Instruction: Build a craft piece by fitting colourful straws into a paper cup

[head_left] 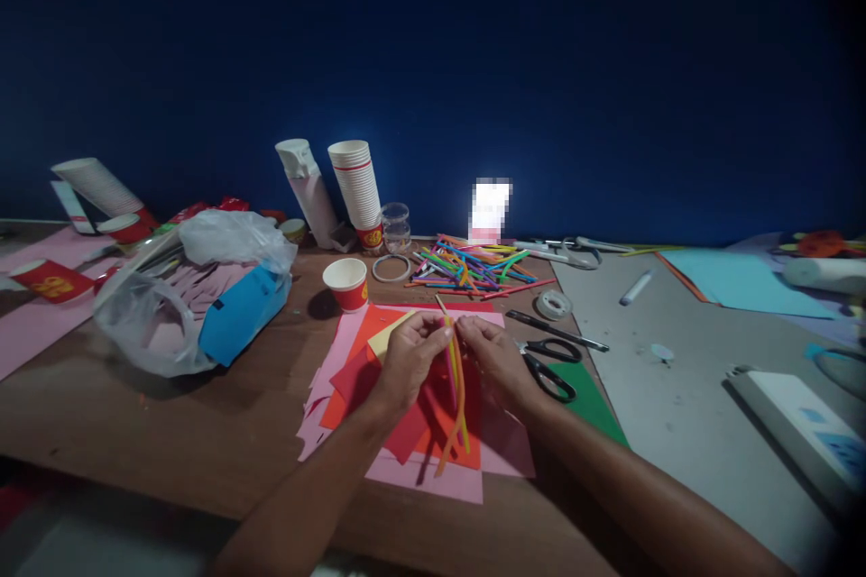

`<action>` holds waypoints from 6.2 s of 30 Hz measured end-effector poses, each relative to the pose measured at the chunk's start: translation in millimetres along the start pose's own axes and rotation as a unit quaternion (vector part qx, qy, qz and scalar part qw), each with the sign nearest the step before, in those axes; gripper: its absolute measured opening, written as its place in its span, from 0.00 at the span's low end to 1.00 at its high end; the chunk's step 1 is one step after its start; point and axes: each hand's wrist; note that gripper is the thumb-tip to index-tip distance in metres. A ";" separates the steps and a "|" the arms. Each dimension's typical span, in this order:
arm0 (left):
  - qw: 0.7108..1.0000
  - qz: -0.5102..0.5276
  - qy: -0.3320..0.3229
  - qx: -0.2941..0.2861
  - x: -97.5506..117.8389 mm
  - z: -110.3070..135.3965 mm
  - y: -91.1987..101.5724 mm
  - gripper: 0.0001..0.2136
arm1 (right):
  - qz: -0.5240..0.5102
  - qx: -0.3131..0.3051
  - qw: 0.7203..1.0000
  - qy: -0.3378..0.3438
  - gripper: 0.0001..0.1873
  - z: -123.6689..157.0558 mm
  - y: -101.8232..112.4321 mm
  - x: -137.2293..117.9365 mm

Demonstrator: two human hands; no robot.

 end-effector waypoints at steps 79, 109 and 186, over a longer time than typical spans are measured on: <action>0.969 -0.198 0.043 -0.144 -3.5 15.8 -12.5 0.18 | 0.009 -0.043 0.996 0.075 0.11 -4.5 33.8 -49.1; 0.956 -0.277 0.008 -0.092 7.3 17.4 -16.8 0.13 | -0.030 -0.117 0.991 0.054 0.10 -8.6 39.0 -45.5; 0.905 -0.386 -0.175 0.026 4.0 -1.6 12.7 0.13 | 0.645 -0.001 0.764 -0.027 0.16 28.1 133.6 -8.6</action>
Point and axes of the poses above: each hand's wrist, its own z-axis away from the middle knuckle, its own y-axis out of the back of the hand, x = y × z, and after that the axes turned 1 degree about z, right-handed
